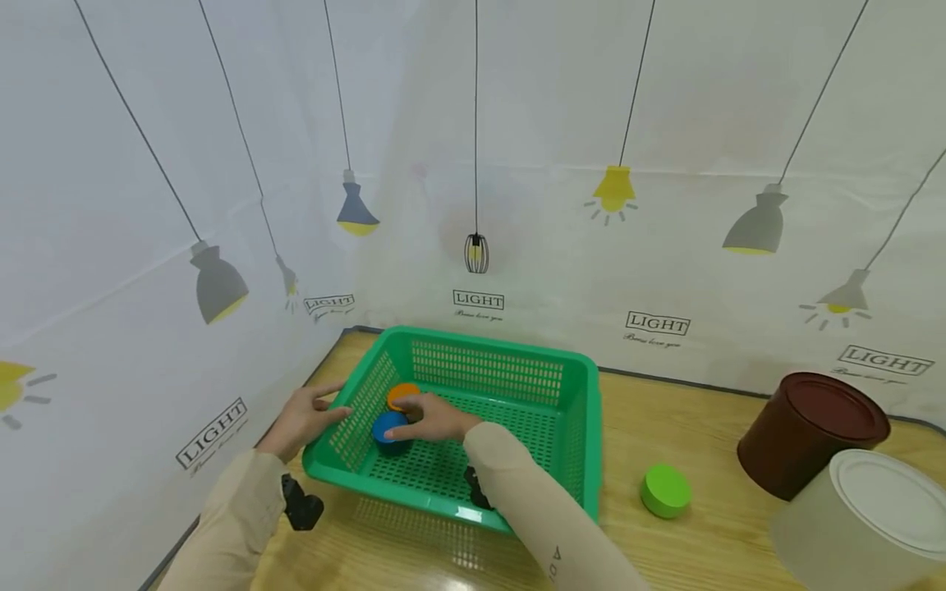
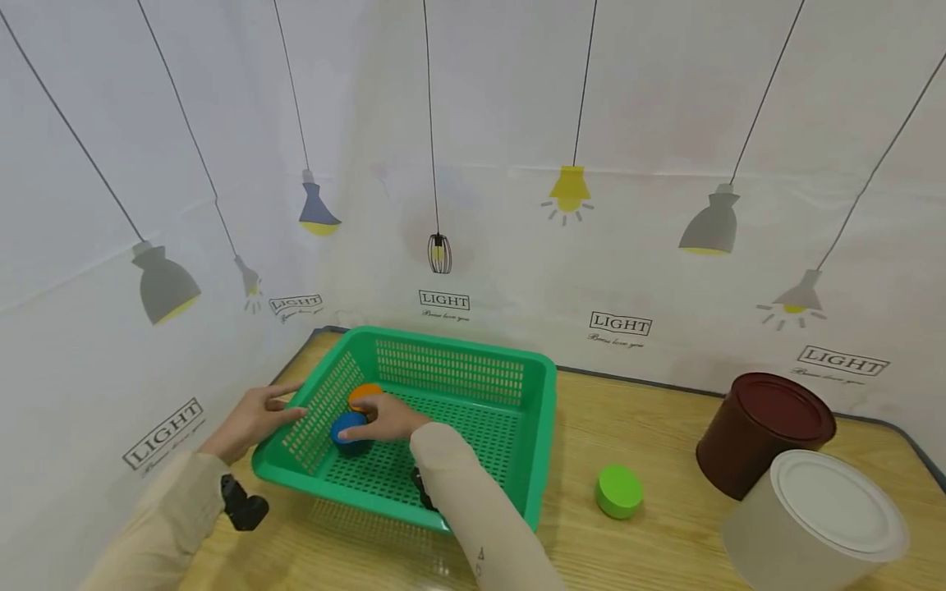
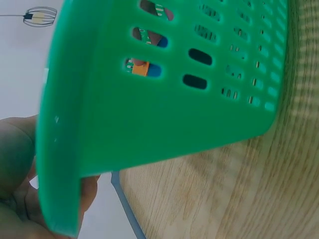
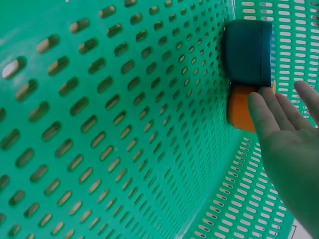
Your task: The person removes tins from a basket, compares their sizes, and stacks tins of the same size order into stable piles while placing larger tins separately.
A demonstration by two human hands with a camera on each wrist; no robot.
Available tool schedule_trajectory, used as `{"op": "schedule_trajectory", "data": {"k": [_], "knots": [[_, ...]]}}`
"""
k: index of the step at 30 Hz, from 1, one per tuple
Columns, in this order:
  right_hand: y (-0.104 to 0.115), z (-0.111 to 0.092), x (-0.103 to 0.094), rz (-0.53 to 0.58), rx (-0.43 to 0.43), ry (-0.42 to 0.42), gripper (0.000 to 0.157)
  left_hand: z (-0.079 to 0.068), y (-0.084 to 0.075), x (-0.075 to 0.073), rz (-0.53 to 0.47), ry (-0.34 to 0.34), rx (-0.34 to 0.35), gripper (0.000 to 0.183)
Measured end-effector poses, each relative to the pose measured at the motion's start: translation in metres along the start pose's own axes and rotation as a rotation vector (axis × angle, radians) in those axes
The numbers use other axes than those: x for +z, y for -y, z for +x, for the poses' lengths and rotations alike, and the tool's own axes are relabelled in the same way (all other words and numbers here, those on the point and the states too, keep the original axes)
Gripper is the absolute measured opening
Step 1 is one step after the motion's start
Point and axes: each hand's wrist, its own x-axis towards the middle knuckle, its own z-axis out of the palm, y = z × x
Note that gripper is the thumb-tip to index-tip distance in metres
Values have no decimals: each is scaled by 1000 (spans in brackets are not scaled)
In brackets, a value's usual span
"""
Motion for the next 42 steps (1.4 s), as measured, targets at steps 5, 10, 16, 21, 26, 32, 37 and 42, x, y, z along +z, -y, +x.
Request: {"op": "schedule_trajectory", "data": {"k": [5, 10, 16, 21, 26, 32, 37, 42], "knots": [[-4, 3, 2, 16, -4, 2, 60, 0, 1, 0, -9, -1, 1, 56], [-6, 4, 2, 46, -19, 21, 58, -1, 2, 0, -11, 0, 7, 56], [-6, 3, 4, 49, -17, 59, 57, -3, 3, -1, -23, -2, 12, 56], [-4, 2, 5, 18, 4, 71, 55, -5, 4, 0, -20, -2, 26, 56], [-5, 2, 6, -63, 14, 81, 54, -4, 1, 0, 2, -1, 48, 56], [-4, 2, 8, -148, 16, 144, 54, -3, -1, 0, -36, 8, 17, 56], [-3, 2, 9, -124, 25, 136, 45, -3, -1, 0, -52, 11, 5, 56], [-3, 2, 9, -30, 32, 150, 39, -4, -1, 0, -62, 13, 13, 56]]}}
